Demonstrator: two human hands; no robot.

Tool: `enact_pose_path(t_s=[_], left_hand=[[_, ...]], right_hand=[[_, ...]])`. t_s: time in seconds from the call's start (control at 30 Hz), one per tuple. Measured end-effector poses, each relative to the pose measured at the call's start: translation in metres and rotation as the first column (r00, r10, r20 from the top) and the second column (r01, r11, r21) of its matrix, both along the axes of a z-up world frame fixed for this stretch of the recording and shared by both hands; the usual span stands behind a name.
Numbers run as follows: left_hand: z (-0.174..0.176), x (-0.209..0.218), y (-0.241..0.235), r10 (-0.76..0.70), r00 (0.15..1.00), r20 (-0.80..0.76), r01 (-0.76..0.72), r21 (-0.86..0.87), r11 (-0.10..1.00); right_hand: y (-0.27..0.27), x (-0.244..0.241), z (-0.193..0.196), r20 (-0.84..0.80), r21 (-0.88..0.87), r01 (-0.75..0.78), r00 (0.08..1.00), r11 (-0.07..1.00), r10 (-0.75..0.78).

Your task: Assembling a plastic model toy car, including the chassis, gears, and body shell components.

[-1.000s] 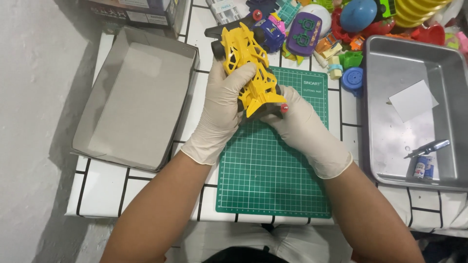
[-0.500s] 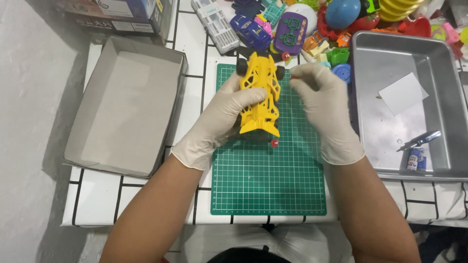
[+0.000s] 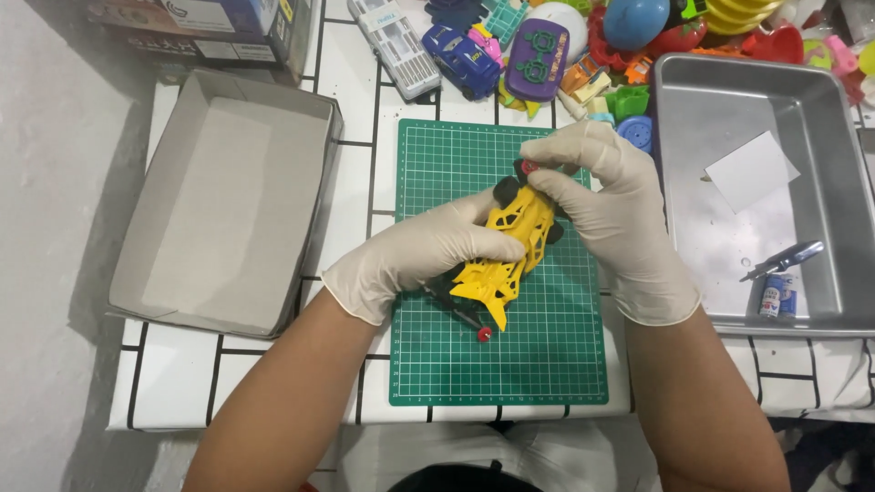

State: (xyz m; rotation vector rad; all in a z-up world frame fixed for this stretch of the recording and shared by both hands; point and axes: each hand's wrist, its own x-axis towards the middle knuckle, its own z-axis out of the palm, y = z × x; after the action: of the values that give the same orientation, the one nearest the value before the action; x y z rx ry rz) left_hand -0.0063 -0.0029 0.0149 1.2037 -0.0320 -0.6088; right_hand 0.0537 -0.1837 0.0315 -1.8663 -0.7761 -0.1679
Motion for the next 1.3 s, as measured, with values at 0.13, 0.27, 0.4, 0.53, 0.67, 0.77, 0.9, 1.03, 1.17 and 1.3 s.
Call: enact_pose_path(t_s=[0.13, 0.27, 0.4, 0.53, 0.67, 0.77, 0.9, 1.03, 1.17, 1.3], left_hand=[[-0.001, -0.002, 0.003, -0.021, 1.0, 0.022, 0.021, 0.028, 0.999], [-0.001, -0.004, 0.003, -0.03, 0.998, 0.048, 0.028, 0.044, 0.999], [0.0, -0.008, 0.005, -0.031, 0.998, 0.051, 0.029, 0.042, 0.999], [0.002, -0.008, 0.004, -0.041, 0.997, 0.07, 0.038, 0.054, 0.998], [0.003, -0.003, 0.005, -0.001, 0.997, 0.081, -0.003, 0.045, 0.999], [0.009, -0.004, 0.007, 0.063, 0.994, 0.085, -0.064, 0.008, 0.998], [0.008, -0.003, 0.008, 0.222, 0.974, 0.035, -0.215, -0.133, 0.967], [-0.017, 0.003, 0.021, 0.374, 0.927, -0.027, -0.365, -0.294, 0.883], [-0.008, 0.005, 0.027, 0.575, 0.814, -0.077, -0.545, -0.442, 0.712], [-0.009, 0.011, 0.025, 0.678, 0.726, -0.118, -0.64, -0.475, 0.603]], right_hand=[[0.0, 0.0, 0.0, 0.023, -0.001, -0.022, 1.0, 1.0, 0.022], [0.003, -0.001, 0.0, 0.0, 0.03, -0.021, 1.0, 0.999, 0.021], [0.002, -0.001, -0.001, 0.011, 0.04, -0.041, 0.999, 0.998, 0.04], [0.002, -0.002, 0.001, 0.025, 0.038, -0.049, 0.999, 0.998, 0.048], [-0.007, 0.007, -0.004, 0.109, 0.006, -0.059, 0.992, 0.998, 0.058], [-0.01, 0.01, -0.008, 0.153, 0.039, -0.012, 0.988, 0.999, 0.006], [-0.009, 0.009, -0.009, 0.189, 0.055, 0.152, 0.969, 0.987, -0.16], [-0.006, 0.013, -0.017, 0.069, 0.154, 0.249, 0.963, 0.956, -0.261], [0.008, 0.007, -0.02, -0.038, 0.024, 0.148, 0.988, 0.989, -0.147], [0.031, -0.02, -0.01, -0.182, -0.315, -0.11, 0.982, 0.943, 0.054]])
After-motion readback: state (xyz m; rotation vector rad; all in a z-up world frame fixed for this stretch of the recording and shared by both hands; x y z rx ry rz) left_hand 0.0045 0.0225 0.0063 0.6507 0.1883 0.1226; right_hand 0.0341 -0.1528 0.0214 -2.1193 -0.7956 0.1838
